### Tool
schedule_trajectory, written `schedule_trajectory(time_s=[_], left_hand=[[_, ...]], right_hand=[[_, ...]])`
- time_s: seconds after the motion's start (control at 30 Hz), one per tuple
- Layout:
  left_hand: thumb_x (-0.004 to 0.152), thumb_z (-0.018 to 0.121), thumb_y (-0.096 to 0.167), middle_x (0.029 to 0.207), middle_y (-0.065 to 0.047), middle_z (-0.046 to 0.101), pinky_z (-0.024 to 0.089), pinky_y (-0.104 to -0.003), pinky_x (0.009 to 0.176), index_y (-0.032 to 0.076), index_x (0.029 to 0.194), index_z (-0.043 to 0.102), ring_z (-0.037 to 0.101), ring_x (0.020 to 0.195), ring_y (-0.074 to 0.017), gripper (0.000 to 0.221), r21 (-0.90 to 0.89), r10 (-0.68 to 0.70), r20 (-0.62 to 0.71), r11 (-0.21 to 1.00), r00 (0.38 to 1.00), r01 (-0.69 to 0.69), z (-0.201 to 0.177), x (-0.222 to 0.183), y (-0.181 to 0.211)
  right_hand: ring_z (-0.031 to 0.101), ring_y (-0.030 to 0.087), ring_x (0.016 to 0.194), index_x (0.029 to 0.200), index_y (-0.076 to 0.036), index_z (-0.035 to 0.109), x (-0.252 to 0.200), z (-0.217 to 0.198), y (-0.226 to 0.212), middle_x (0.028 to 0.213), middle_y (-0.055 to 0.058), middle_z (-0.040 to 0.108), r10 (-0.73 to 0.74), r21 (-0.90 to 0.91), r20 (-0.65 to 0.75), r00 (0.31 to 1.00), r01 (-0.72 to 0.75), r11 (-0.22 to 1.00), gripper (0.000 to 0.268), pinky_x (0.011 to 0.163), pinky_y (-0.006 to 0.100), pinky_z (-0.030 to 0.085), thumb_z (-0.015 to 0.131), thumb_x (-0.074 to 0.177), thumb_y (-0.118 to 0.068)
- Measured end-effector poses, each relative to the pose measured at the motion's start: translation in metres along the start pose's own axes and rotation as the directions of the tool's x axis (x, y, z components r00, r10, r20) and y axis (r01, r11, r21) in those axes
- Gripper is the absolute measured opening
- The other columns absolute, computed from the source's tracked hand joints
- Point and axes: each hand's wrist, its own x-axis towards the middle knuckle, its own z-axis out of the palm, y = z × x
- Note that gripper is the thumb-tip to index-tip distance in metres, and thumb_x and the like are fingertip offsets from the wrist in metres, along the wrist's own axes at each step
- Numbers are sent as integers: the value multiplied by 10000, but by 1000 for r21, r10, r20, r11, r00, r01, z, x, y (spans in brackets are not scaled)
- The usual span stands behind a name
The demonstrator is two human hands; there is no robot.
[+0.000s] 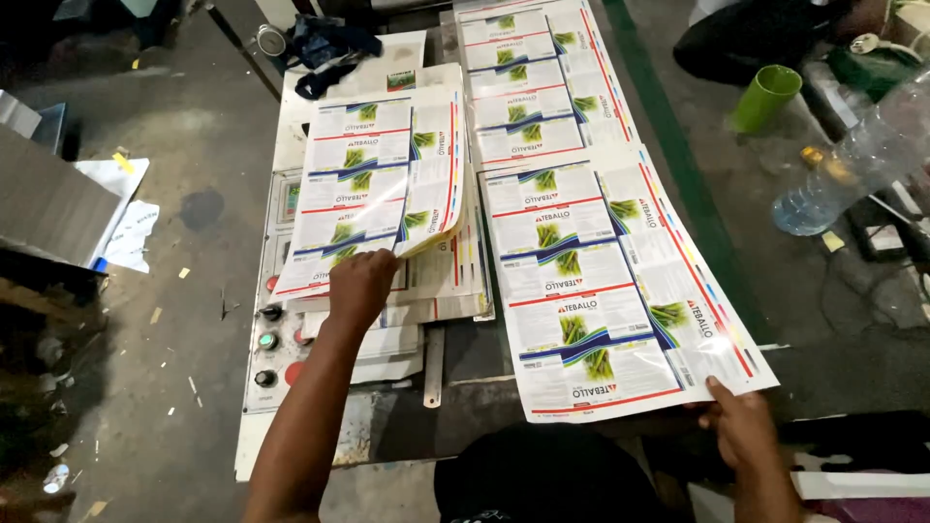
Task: Inspecting and sorting printed sheets on a production line.
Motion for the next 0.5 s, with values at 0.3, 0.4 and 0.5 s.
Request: schedule_trajectory(time_s=[0.3, 0.4, 0.5], left_hand=[[982, 656, 243, 866, -163, 734, 534, -501, 680, 126, 1055, 753, 692, 793, -392, 168, -197, -307, 61, 929, 950, 313, -8, -1, -18], [984, 673, 233, 855, -173, 732, 530, -505, 676, 105, 1064, 758, 688, 793, -408, 173, -229, -356, -70, 915, 932, 332, -7, 1, -20], [1001, 676, 211, 900, -168, 735, 555, -463, 694, 87, 1072, 730, 712, 805, -373, 153, -284, -387, -172, 900, 906, 331, -6, 3, -21]], right_hand=[[684, 246, 685, 1336, -37, 548, 31, 58, -18, 998, 139, 730, 23, -76, 47, 999, -19, 997, 355, 501, 365, 443, 573, 996, -133], [679, 234, 686, 1344, -57, 546, 60, 77, -24, 1012, 119, 723, 3, -11, 87, 996, -2, 1000, 360, 513, 359, 453, 587, 1003, -165], [704, 232, 738, 1321, -68, 535, 75, 90, -33, 1019, 114, 707, 63, 22, 99, 993, -65, 998, 339, 551, 371, 486, 575, 1035, -246]])
